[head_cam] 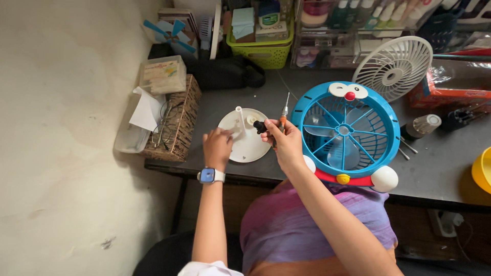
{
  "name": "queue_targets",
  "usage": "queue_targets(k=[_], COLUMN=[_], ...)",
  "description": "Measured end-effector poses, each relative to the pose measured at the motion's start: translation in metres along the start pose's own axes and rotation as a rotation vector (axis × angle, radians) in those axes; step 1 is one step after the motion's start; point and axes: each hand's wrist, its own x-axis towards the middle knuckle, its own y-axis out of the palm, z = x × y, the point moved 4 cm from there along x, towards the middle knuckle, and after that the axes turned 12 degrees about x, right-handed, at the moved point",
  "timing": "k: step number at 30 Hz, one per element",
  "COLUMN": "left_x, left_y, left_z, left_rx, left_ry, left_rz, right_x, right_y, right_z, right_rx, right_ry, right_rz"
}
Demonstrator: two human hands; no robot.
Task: The person disassembles a small blue Doraemon-themed desk fan. They remove the front grille, unscrew the central hub, and detach the fan blades using a screwdriver and their hands. The removed parts are placed on the table.
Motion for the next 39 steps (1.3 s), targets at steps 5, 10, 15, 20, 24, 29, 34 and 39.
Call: queue_targets(k=[5, 10, 15, 20, 24, 29, 34, 39], left_x=[0.009, 0.002, -0.016, -0.021, -0.018, -0.009, -0.007, -0.008], left_y=[0.012, 0.015, -0.019, -0.091, -0.125, -0.13, -0.118, -0.121], left_z=[0.001, 0.01, 0.003, -0.037, -0.075, -0.094, -0.088, -0.077], left_rx=[0.022, 0.157, 0.079, -0.243, -0.598, -0.642, -0.655, -0.559], left_ry=[0.046, -0.072, -0.129, -0.173, -0.068, -0.083, -0.13, -0.003], left_rz=[-0.033, 0.193, 0.124, -0.299, -0.377, -0.328, -0.294, -0.377], right_x=[-0.001, -0.001, -0.005, -0.008, -0.012, -0.018, -0.025, -0.03], right_y=[0.0, 0.001, 0.005, 0.012, 0.019, 0.029, 0.034, 0.04], right_z=[0.0, 0.001, 0.001, 0.005, 0.008, 0.015, 0.02, 0.016], right_rx=[0.006, 0.013, 0.088, 0.043, -0.157, -0.363, -0.595, -0.582], right_ry=[0.007, 0.03, 0.042, 0.003, -0.123, -0.261, -0.404, -0.432], right_rz=[-0.01, 0.007, 0.072, 0.157, 0.208, 0.242, 0.232, 0.256])
